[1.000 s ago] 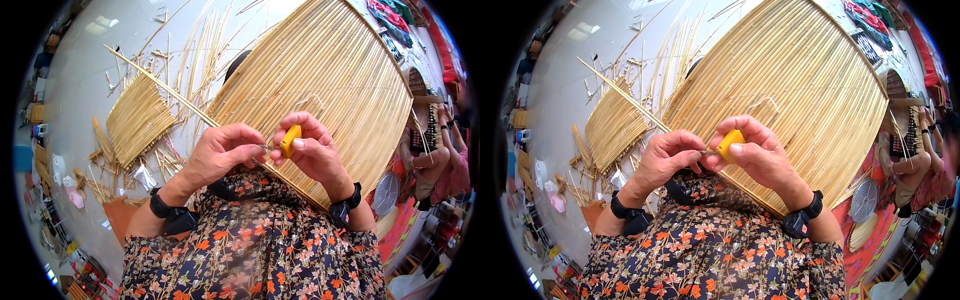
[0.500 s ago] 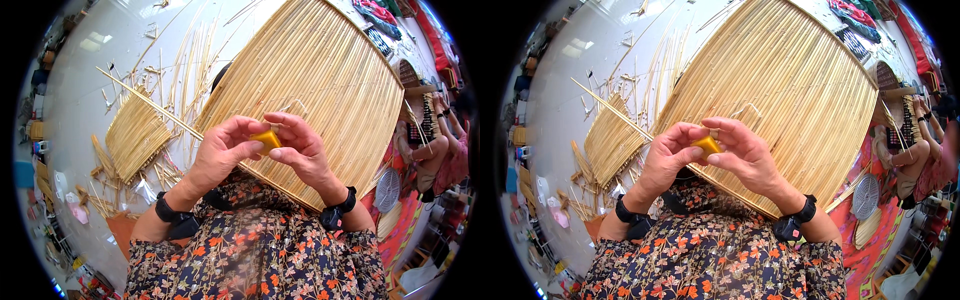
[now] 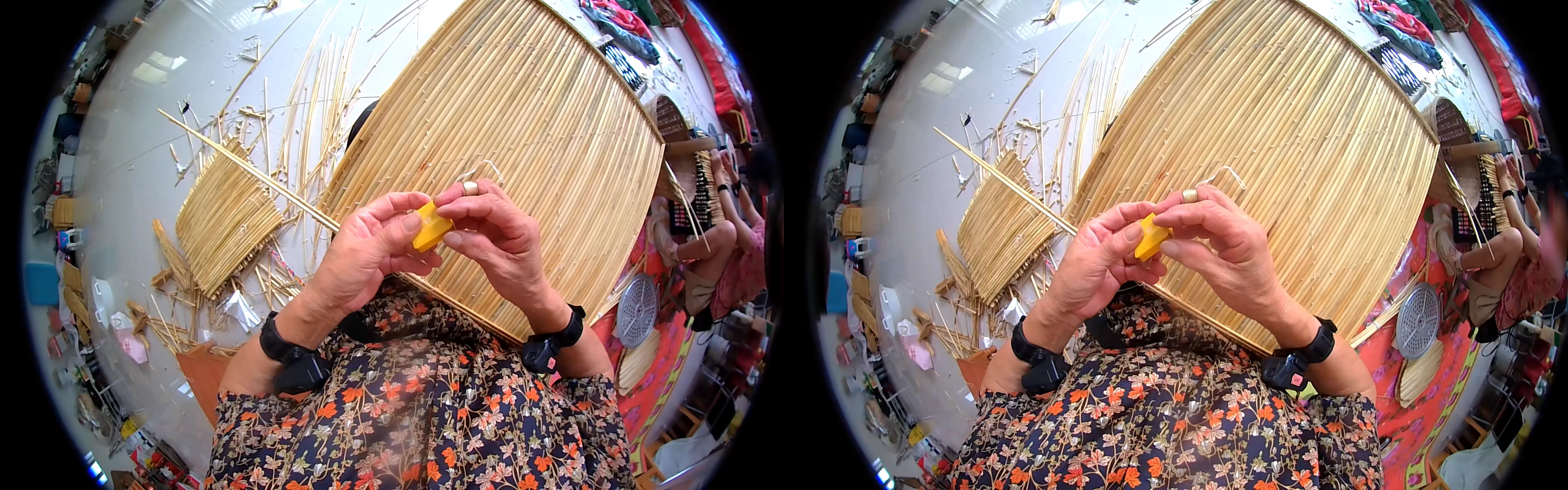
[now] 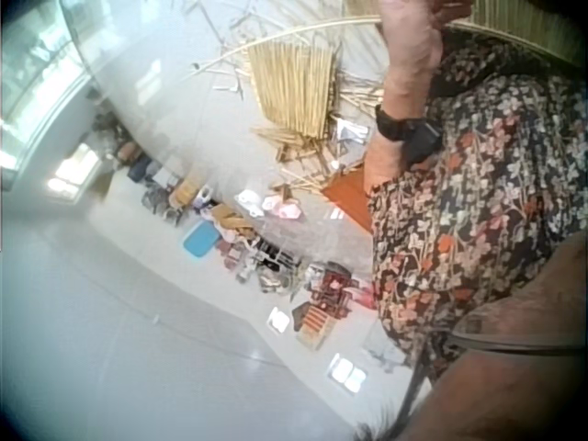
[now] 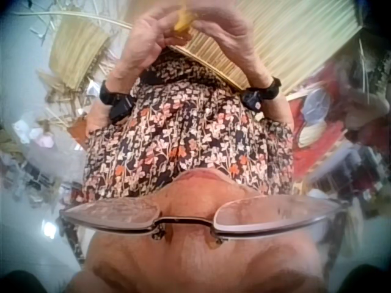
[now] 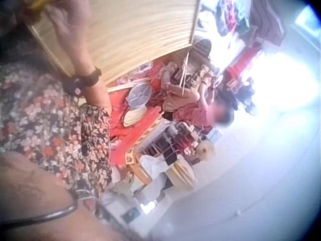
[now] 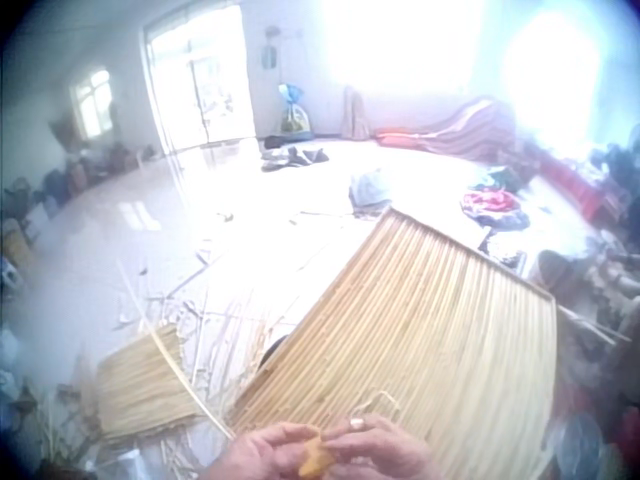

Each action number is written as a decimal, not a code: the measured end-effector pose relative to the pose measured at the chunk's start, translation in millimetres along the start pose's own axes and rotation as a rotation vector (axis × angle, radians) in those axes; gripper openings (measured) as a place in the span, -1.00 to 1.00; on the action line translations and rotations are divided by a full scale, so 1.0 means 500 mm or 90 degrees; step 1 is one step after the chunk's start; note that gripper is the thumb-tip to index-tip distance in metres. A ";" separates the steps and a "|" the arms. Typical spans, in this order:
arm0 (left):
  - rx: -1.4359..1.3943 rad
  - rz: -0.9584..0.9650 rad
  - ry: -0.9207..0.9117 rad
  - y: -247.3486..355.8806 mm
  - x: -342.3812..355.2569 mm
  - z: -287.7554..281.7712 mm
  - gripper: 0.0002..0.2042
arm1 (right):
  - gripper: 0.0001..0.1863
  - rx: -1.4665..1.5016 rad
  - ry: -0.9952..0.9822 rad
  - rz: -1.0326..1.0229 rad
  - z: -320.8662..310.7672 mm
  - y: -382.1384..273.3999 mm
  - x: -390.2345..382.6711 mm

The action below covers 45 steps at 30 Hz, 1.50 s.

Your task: The person weaves thin bamboo strips into a rectangular mat, using pliers to secure the edges and a measuring tape to check dimensions. The person works on the mat while seated, manipulating the strips and tools with both hands.

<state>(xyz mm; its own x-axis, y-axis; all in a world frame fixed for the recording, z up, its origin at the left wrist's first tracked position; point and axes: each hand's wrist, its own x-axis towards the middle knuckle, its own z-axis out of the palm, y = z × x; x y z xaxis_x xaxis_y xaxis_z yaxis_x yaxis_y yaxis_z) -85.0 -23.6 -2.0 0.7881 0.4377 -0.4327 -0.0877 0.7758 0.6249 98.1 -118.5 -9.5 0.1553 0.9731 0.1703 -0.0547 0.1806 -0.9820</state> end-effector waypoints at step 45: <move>0.693 0.281 -0.286 -0.057 0.021 0.114 -0.55 | -0.83 0.107 0.346 0.088 -0.151 -0.052 -0.019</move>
<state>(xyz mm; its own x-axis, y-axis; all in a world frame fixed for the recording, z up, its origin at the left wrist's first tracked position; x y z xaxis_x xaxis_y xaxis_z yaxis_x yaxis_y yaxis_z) -39.7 -67.2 12.5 0.9760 0.2048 0.0746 -0.0177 -0.2667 0.9636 172.7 -143.3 8.0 0.6172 0.7838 -0.0684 -0.2590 0.1203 -0.9583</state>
